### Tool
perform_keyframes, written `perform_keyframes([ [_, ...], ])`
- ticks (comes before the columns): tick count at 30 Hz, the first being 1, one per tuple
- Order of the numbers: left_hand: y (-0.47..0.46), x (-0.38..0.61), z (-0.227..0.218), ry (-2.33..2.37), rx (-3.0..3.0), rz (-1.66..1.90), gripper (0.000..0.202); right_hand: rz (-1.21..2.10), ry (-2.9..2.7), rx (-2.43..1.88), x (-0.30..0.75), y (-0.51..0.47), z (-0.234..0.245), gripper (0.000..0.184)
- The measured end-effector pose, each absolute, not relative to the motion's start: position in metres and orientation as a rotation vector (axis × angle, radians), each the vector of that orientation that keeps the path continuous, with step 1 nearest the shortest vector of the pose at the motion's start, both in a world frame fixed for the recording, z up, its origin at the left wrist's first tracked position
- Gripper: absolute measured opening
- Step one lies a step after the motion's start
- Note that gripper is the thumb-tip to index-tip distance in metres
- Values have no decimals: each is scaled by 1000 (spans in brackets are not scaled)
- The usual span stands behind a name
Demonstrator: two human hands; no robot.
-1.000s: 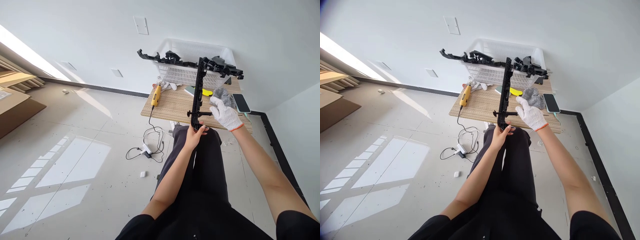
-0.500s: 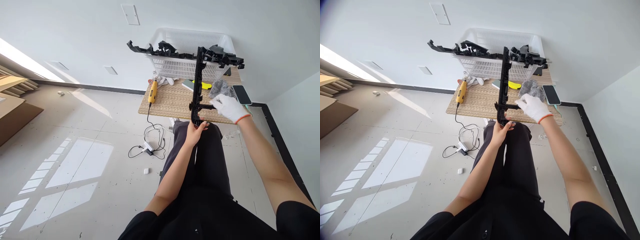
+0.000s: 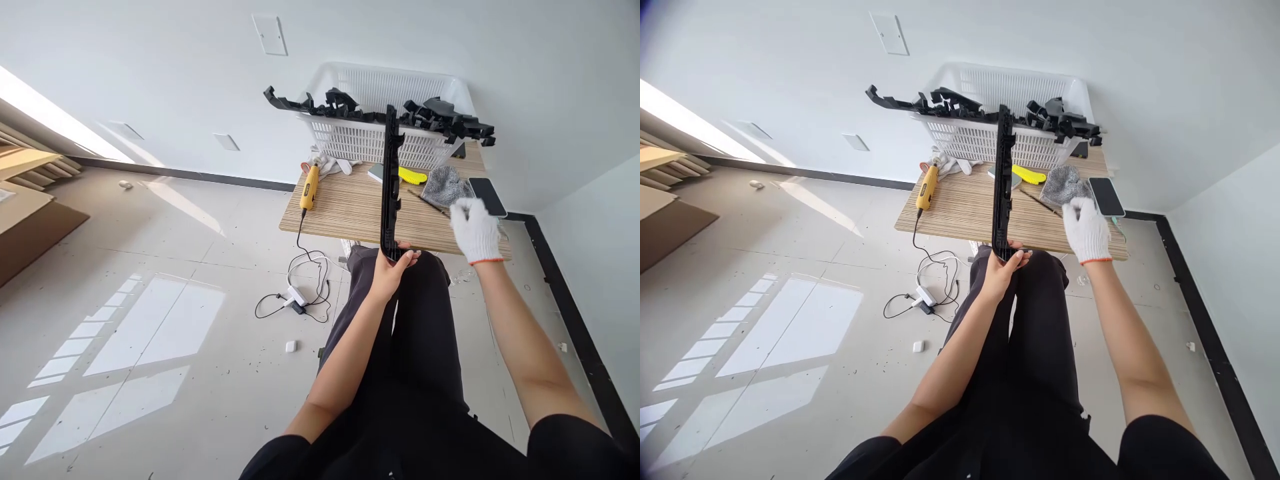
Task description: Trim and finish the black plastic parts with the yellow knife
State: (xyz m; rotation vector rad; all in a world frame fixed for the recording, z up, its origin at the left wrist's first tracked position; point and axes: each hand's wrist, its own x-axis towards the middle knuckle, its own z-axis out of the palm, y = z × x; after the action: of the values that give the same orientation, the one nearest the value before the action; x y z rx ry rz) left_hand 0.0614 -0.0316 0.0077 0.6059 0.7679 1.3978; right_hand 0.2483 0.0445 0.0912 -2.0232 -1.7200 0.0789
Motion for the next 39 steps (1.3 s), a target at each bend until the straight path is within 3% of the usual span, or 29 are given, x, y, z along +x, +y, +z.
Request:
perform_keyframes([
  [2,-33,61,6,752,610,1394,62,92,-1774,-2175,252,48,73,53],
  [5,-32,61,3,736,611,1411,60,-19,-2076,-2014,250,52,56,58],
  [10,-31,63,3,759,612,1387,61,-247,-2234,-1730,230,88,43,37],
  [20,-34,56,13,863,713,1280,69,-146,-2301,-1880,187,190,58,62],
  [24,-35,53,8,865,791,1273,60,-66,-2465,-2130,171,207,73,51],
  [27,-35,51,7,857,777,1288,62,-95,-2389,-2142,163,202,76,42],
  [39,-38,48,11,817,647,1289,66,-178,-1640,-1885,189,135,42,47],
])
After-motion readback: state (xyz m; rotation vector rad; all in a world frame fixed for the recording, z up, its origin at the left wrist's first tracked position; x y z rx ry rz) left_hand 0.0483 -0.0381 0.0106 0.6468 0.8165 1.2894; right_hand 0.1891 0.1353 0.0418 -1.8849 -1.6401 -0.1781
